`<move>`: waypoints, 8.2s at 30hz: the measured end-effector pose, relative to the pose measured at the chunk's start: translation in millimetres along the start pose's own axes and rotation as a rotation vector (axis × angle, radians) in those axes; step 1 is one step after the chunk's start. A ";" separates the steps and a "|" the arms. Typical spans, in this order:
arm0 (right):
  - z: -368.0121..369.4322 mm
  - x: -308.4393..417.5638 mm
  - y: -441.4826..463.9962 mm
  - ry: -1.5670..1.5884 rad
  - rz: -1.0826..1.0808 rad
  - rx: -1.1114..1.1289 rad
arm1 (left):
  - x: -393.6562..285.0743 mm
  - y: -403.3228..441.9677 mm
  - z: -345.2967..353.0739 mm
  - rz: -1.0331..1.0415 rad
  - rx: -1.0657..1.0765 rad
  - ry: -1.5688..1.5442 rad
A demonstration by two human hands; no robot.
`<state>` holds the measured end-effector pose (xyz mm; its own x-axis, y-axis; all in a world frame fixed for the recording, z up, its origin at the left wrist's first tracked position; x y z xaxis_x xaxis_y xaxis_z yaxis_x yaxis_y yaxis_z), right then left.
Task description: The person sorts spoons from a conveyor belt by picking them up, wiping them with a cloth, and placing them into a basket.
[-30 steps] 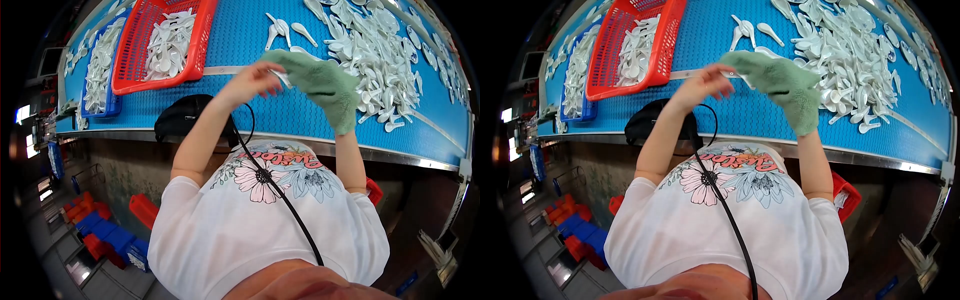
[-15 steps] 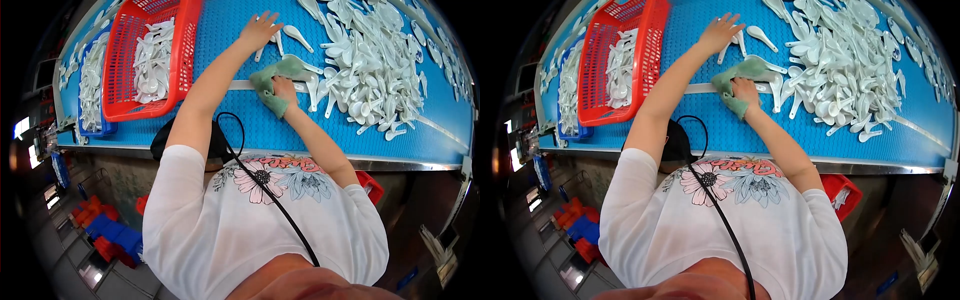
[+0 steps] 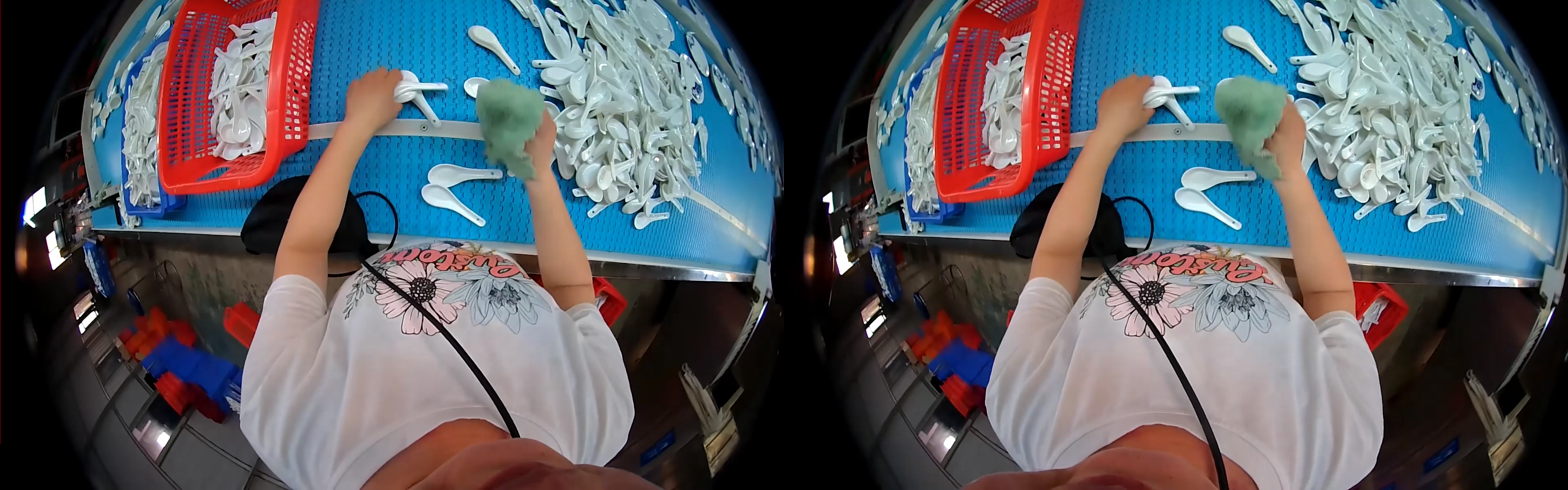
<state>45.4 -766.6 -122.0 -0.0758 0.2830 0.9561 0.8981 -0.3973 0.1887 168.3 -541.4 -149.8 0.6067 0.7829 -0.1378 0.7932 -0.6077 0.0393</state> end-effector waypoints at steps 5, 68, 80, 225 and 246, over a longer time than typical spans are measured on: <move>35.1 -48.0 13.1 -0.238 0.191 0.134 | 15.7 -32.9 7.5 -0.485 -0.014 -0.578; -35.7 37.4 -80.0 0.664 0.458 0.540 | 109.3 -93.2 -162.7 -0.593 -0.945 -1.067; -48.3 -41.4 -42.0 -0.770 -0.080 -0.054 | -59.8 -33.2 -11.6 0.193 -0.139 0.067; -26.4 -12.5 -71.1 -0.356 0.212 0.193 | -6.9 -91.1 -43.2 -0.466 0.061 -0.752; 23.1 -62.6 -17.0 -0.203 -0.010 0.180 | -7.3 -75.4 -105.7 -0.128 -0.359 -0.468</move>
<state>44.9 -757.4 -190.3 -0.0134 0.4623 0.8866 0.9616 -0.2370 0.1381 109.7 -487.3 -47.2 0.4818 0.6555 -0.5816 0.8762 -0.3654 0.3142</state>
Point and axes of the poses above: each hand's wrist, its own y-axis towards the middle knuckle, its own z-axis out of the palm, x = y × z, the point moved 2 cm from there along y, towards the middle knuckle, and after that the axes turned 5 degrees about -x, right-handed, at the moved point
